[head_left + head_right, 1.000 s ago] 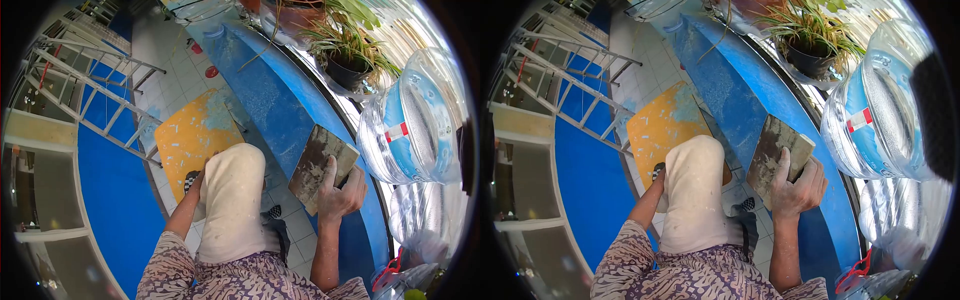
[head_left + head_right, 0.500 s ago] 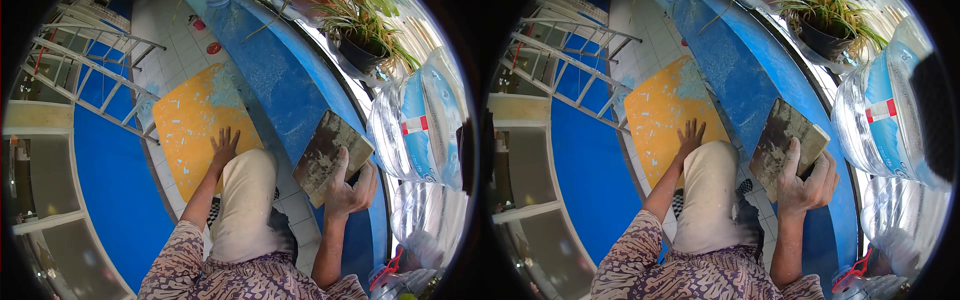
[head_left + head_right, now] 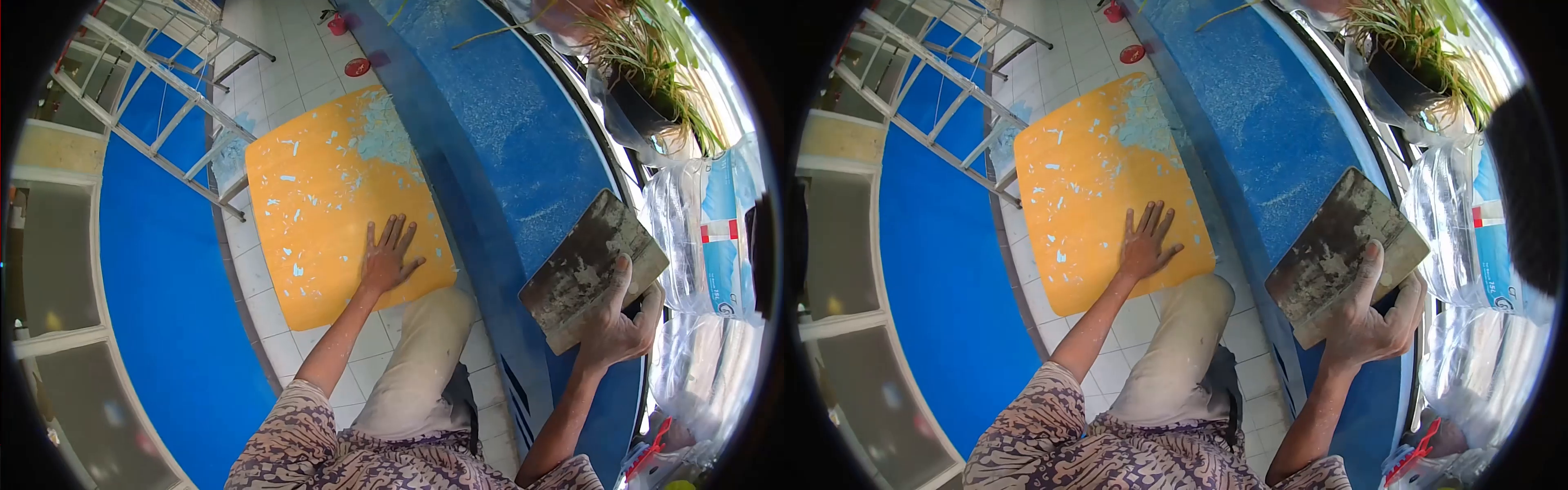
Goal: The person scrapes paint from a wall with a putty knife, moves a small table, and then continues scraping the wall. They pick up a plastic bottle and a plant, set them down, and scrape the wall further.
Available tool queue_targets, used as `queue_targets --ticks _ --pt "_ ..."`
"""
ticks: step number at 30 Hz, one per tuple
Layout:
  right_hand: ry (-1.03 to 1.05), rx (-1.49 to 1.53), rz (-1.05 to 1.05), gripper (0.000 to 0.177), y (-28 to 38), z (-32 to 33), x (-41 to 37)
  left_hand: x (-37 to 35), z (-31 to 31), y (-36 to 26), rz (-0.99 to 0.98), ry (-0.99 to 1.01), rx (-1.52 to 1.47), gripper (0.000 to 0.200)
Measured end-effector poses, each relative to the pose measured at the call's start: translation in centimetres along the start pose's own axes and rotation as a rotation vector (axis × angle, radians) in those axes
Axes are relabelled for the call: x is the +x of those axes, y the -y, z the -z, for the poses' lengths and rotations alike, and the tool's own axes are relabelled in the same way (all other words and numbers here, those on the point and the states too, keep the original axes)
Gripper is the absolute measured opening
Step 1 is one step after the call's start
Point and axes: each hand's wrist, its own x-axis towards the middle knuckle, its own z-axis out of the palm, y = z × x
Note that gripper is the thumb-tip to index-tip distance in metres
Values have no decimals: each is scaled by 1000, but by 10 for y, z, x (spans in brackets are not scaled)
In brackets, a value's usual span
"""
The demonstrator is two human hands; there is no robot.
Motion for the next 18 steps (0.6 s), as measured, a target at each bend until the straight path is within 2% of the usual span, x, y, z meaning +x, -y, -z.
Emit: queue_targets --ticks 8,10,11,12,13,14,16,18 --pt "-71 -26 12 21 8 -1 -6 -12 2 0 -22 -9 -36 81" --pt "-124 273 18 18 12 -3 -6 -9 4 -1 -80 -37 -52 74" --pt "-117 351 -52 16 15 -4 -12 -7 7 -2 -85 -54 -54 74" --pt "-125 413 -51 17 16 -6 -20 -12 6 -4 -178 -32 -65 70" --pt "-77 515 -98 17 26 -13 -32 -15 5 -4 -267 -9 -72 66" --pt "-22 613 -150 18 39 -23 -46 -20 2 -5 -263 -19 -72 66" --pt "109 557 32 21 75 -45 -63 -24 1 -8 -408 35 -194 61" --pt "295 557 52 25 97 -73 -81 -8 -2 -2 -458 38 -219 61"
